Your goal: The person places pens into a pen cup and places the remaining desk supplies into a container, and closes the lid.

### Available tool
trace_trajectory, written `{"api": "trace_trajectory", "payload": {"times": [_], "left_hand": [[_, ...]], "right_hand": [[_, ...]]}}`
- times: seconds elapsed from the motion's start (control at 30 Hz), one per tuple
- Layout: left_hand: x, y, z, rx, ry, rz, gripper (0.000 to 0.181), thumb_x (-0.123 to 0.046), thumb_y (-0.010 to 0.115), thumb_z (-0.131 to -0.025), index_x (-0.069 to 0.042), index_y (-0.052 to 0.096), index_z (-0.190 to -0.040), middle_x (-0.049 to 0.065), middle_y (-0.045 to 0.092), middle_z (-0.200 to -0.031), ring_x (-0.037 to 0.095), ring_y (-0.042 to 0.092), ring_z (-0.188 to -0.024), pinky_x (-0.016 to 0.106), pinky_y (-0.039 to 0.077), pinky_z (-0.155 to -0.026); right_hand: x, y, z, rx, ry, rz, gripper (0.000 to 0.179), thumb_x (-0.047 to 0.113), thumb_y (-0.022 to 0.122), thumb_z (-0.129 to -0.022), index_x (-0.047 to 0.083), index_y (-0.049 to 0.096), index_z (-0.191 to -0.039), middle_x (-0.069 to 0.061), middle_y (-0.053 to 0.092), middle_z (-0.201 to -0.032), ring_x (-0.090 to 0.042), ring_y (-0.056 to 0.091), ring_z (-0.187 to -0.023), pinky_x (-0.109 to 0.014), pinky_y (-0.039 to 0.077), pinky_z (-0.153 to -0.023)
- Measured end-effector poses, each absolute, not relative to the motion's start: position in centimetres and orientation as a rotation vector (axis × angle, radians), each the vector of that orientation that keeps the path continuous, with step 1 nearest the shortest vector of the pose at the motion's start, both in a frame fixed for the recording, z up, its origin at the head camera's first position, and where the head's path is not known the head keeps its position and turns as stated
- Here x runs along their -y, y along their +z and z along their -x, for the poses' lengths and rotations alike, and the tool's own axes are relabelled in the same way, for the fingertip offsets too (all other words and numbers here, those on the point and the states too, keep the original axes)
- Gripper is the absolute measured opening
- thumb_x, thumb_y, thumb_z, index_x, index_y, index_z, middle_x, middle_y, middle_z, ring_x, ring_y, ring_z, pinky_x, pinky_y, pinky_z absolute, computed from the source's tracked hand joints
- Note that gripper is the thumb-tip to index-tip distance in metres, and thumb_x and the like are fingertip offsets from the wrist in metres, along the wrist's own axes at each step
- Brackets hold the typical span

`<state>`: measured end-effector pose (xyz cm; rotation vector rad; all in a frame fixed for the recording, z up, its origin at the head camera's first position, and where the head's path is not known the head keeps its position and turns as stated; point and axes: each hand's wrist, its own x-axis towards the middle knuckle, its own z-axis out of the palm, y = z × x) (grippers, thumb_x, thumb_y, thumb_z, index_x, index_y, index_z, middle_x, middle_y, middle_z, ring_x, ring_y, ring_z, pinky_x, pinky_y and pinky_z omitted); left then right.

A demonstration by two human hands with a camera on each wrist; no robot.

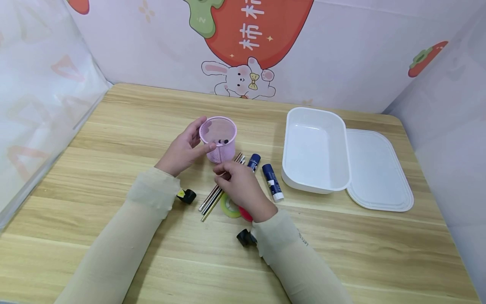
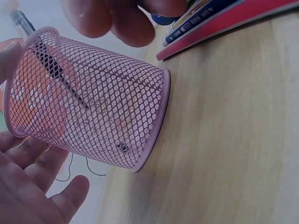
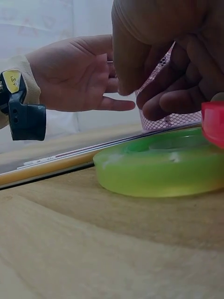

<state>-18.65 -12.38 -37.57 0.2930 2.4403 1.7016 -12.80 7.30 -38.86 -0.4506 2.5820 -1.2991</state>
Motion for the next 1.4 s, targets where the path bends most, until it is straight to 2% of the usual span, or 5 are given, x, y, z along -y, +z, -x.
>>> {"api": "trace_trajectory", "payload": {"times": [0.5,0.8,0.97,1.4], "left_hand": [[12.3,-37.7,18.5,-2.433,1.689,-0.274,0.09,-0.041,0.075,-0.09,-0.025,0.022,-0.161,-0.004,0.03,-0.163,0.022,0.03,-0.148,0.043,0.025,-0.122],[12.1,-37.6,18.6,-2.411,1.704,-0.275,0.091,-0.041,0.076,-0.09,-0.025,0.022,-0.161,-0.006,0.028,-0.163,0.02,0.029,-0.149,0.042,0.024,-0.122],[12.1,-37.6,18.6,-2.428,1.687,-0.276,0.091,-0.043,0.075,-0.09,-0.024,0.022,-0.161,-0.006,0.028,-0.163,0.021,0.029,-0.148,0.042,0.025,-0.122],[12.1,-37.6,18.7,-2.445,1.678,-0.278,0.09,-0.042,0.075,-0.091,-0.024,0.021,-0.161,-0.004,0.027,-0.164,0.023,0.03,-0.148,0.042,0.026,-0.121]], "right_hand": [[-7.0,-39.2,13.0,-2.655,-1.071,0.627,0.021,0.008,0.069,-0.095,0.009,0.074,-0.115,-0.002,0.072,-0.103,-0.014,0.062,-0.088,-0.032,0.056,-0.083],[-6.8,-39.5,12.8,-2.719,-0.924,0.788,0.019,0.005,0.071,-0.093,0.009,0.076,-0.11,-0.001,0.074,-0.107,-0.017,0.067,-0.104,-0.036,0.054,-0.095],[-6.7,-39.6,12.7,-2.731,-0.91,0.851,0.016,0.004,0.069,-0.093,0.009,0.077,-0.105,-0.001,0.074,-0.103,-0.018,0.068,-0.104,-0.036,0.054,-0.096],[-5.7,-39.5,12.4,-2.783,-0.78,0.867,0.016,0.005,0.069,-0.093,0.01,0.078,-0.104,0.0,0.072,-0.102,-0.018,0.065,-0.101,-0.035,0.052,-0.094]]}}
